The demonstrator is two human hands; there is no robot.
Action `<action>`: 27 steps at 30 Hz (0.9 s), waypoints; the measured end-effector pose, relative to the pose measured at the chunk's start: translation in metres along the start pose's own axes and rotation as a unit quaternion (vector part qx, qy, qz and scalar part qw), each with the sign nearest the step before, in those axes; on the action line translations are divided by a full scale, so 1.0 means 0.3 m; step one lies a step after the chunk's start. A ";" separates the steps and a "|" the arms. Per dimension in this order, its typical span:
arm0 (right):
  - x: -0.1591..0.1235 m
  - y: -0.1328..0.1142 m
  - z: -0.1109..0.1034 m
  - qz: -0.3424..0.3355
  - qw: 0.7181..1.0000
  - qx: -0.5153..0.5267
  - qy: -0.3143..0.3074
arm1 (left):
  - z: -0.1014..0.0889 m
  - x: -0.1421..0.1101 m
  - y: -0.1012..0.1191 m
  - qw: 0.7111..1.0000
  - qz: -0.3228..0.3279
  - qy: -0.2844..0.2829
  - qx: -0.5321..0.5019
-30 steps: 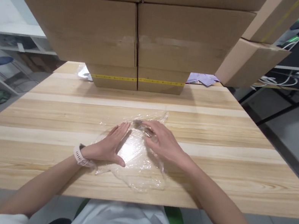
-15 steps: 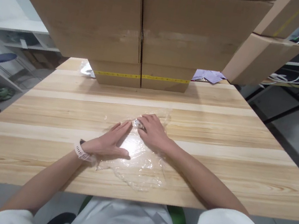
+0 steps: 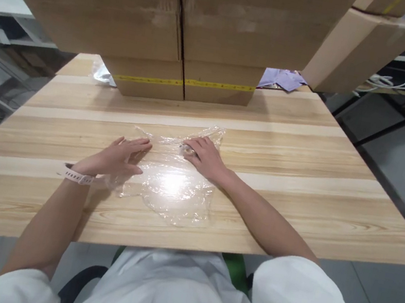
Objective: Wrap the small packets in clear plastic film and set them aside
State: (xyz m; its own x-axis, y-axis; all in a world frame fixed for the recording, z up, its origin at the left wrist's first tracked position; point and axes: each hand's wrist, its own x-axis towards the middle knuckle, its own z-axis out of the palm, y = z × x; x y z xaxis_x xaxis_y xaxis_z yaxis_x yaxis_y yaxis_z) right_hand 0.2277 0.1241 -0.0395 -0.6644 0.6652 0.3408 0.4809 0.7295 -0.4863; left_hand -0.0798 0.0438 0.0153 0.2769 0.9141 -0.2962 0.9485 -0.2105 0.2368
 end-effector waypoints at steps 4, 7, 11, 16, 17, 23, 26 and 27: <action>0.006 0.003 0.010 0.015 1.000 -0.010 0.003 | -0.034 -0.023 0.039 0.997 -0.011 0.074 0.003; -0.002 -0.018 -0.009 0.018 0.999 -0.015 0.030 | -0.022 -0.038 0.171 0.977 0.053 0.205 -0.026; -0.107 -0.055 -0.103 0.060 0.992 0.008 0.108 | 0.083 -0.044 0.341 0.966 0.219 0.117 -0.071; -0.351 -0.087 -0.197 0.206 0.974 -0.053 0.077 | 0.198 -0.069 0.356 0.954 0.291 -0.034 -0.069; -0.389 -0.100 -0.197 0.216 0.971 -0.083 0.063 | 0.207 -0.077 0.352 0.949 0.302 -0.041 -0.077; -0.410 -0.231 -0.131 0.159 0.985 0.060 0.009 | 0.207 -0.096 0.400 0.961 0.249 -0.012 -0.116; -0.345 -0.273 -0.111 0.234 0.914 0.329 -0.032 | 0.179 -0.088 0.409 0.955 0.238 -0.039 -0.172; -0.325 -0.276 -0.106 0.276 0.866 0.417 -0.037 | 0.167 -0.086 0.404 0.950 0.239 -0.053 -0.191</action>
State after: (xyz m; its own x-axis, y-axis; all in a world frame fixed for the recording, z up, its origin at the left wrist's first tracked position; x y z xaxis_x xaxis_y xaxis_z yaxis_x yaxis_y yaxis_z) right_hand 0.2708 0.0039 -0.0068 -0.5146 0.8415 -0.1647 0.1772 -0.0836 -0.9806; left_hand 0.0357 -0.0227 0.0055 0.6956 0.7013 -0.1560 0.5902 -0.4340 0.6806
